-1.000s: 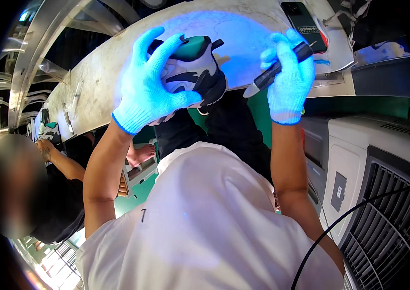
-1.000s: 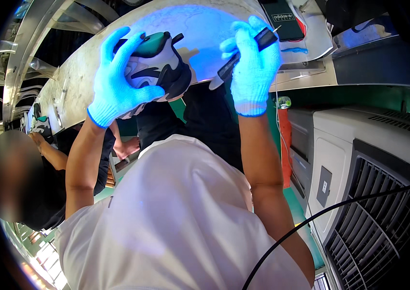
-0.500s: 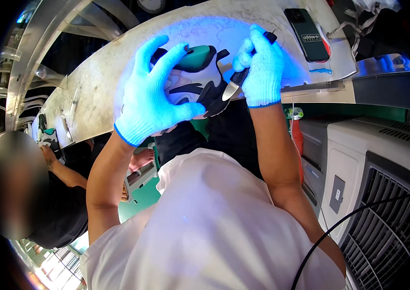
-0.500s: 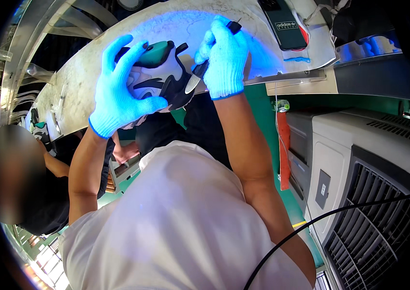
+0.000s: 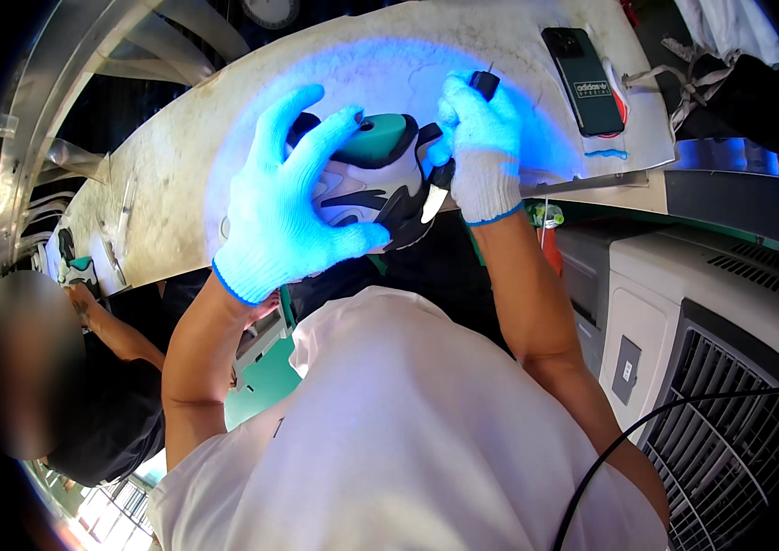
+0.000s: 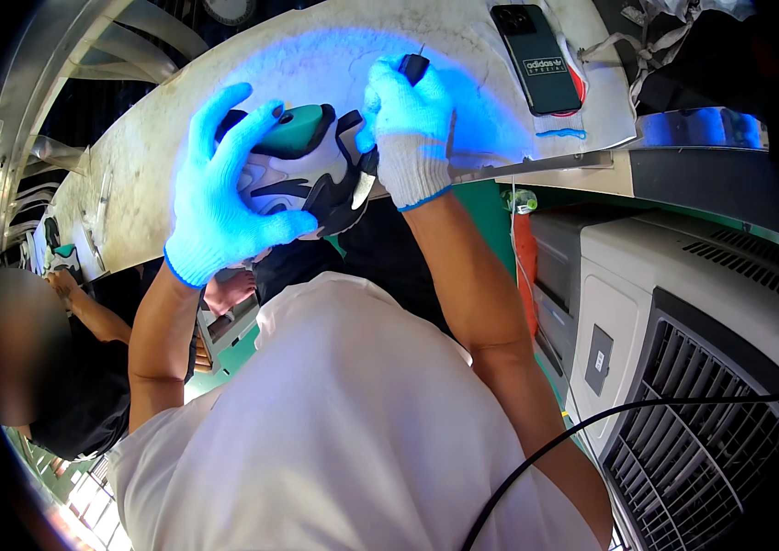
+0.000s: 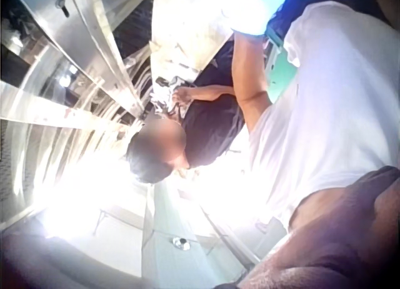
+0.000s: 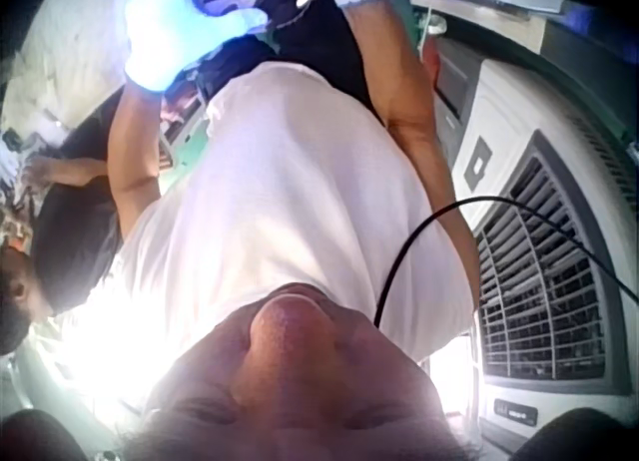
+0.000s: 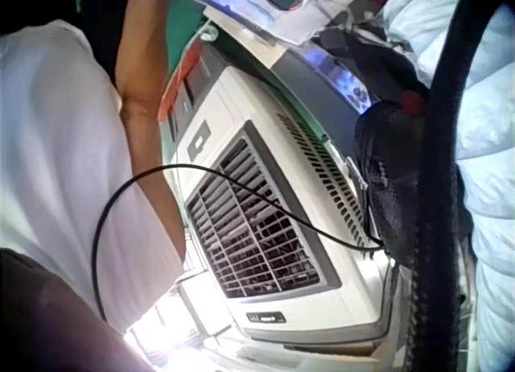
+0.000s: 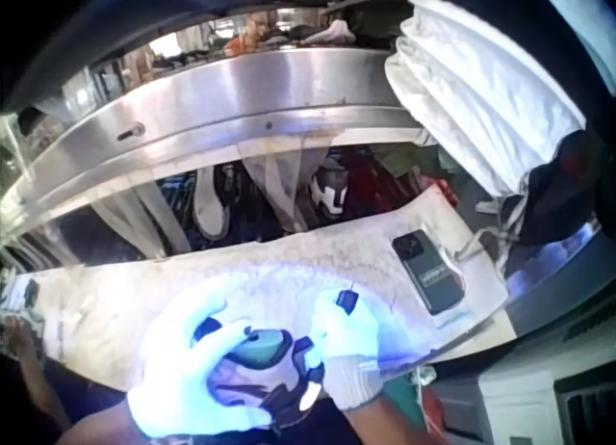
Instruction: The person uses a small black tool to scrape and clean the surface of a white and green sneaker. They repeatedly rub the tool against the shoe's upper and sole, rotating the shoe to access different areas. The person handles the shoe with gloved hands, focusing on specific spots on the sneaker.
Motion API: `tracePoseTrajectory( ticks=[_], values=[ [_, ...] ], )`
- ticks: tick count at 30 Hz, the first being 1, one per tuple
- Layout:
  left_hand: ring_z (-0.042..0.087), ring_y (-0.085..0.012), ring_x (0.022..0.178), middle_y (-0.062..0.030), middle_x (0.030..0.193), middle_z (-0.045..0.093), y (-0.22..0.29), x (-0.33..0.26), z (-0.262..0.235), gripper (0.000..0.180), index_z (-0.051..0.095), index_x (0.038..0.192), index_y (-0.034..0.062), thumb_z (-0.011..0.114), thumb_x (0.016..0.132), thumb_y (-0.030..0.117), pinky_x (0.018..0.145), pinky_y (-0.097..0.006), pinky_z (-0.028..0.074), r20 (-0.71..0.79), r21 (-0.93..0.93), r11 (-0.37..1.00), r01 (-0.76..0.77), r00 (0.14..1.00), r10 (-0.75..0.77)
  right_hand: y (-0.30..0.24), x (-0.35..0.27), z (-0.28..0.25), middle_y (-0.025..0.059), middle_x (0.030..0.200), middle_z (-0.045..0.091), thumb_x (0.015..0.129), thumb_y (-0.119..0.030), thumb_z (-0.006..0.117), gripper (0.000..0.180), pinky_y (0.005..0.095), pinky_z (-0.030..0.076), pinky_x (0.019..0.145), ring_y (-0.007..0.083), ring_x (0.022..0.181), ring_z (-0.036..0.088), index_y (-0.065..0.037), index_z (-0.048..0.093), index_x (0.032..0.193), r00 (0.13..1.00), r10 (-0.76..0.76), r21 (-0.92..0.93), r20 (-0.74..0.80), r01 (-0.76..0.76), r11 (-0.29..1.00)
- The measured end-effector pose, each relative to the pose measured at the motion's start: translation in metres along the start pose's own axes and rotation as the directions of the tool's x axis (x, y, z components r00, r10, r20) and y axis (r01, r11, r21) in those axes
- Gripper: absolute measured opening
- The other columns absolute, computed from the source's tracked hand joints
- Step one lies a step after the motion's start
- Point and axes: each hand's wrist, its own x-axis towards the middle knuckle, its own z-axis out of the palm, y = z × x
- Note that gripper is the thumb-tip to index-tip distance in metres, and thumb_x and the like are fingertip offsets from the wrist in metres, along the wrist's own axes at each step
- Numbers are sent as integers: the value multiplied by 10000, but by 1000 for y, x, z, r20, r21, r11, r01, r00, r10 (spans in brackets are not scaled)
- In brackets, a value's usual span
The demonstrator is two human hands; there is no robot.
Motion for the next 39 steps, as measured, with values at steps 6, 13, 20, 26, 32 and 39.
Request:
tracePoseTrajectory(
  ticks=[6, 13, 20, 26, 32, 39],
  values=[
    [676, -421, 1299, -218, 1635, 470, -5, 2, 2, 1125, 659, 1523, 137, 1081, 510, 384, 1049, -511, 625, 53, -100, 992, 75, 996, -70, 0, 8, 1, 36, 725, 605, 1040, -118, 685, 77, 326, 445, 417, 147, 515, 557, -56, 673, 1084, 996, -60, 107, 66, 52, 993],
    [655, -419, 1324, -216, 1647, 447, -10, 2, 0, 1157, 622, 1555, 132, 1089, 529, 392, 1090, -509, 596, 46, -23, 999, -26, 999, 27, -3, 6, 2, 44, 675, 602, 1019, -93, 686, 54, 331, 431, 399, 152, 470, 547, -42, 677, 1032, 985, -115, 223, 130, 84, 971],
    [634, -455, 1331, -234, 1615, 471, -7, -2, 3, 1131, 632, 1539, 127, 1088, 541, 401, 1074, -535, 596, 22, -46, 999, -29, 999, 30, -4, 9, 7, 29, 699, 607, 1001, -131, 694, 95, 325, 444, 436, 136, 522, 560, -65, 670, 938, 996, -21, -61, 85, 26, 998],
    [635, -462, 1341, -245, 1575, 500, -6, 4, 2, 1117, 641, 1524, 103, 1076, 540, 407, 1082, -530, 594, 51, -14, 1000, 11, 999, -11, 5, 21, 16, 16, 828, 652, 1037, -190, 719, 116, 311, 467, 481, 130, 596, 588, -76, 699, 1046, 980, -88, -195, 179, 123, 973],
    [649, -456, 1350, -243, 1564, 509, 0, -4, -4, 1127, 630, 1541, 115, 1069, 549, 420, 1097, -523, 587, 45, 63, 998, 3, 999, -6, -3, 7, -14, 37, 743, 638, 1051, -205, 717, 126, 349, 482, 423, 172, 514, 610, -104, 646, 1023, 990, 31, 119, 136, -48, 992],
    [610, -454, 1395, -228, 1598, 480, 3, 0, -4, 1103, 621, 1543, 123, 1055, 560, 374, 1113, -529, 589, 37, 46, 999, 10, 999, -12, -5, 26, -62, 131, 1081, 735, 994, -324, 812, 392, 471, 616, 799, 292, 969, 735, -52, 702, 1254, 821, -539, -728, 189, 486, 485]
  ],
)
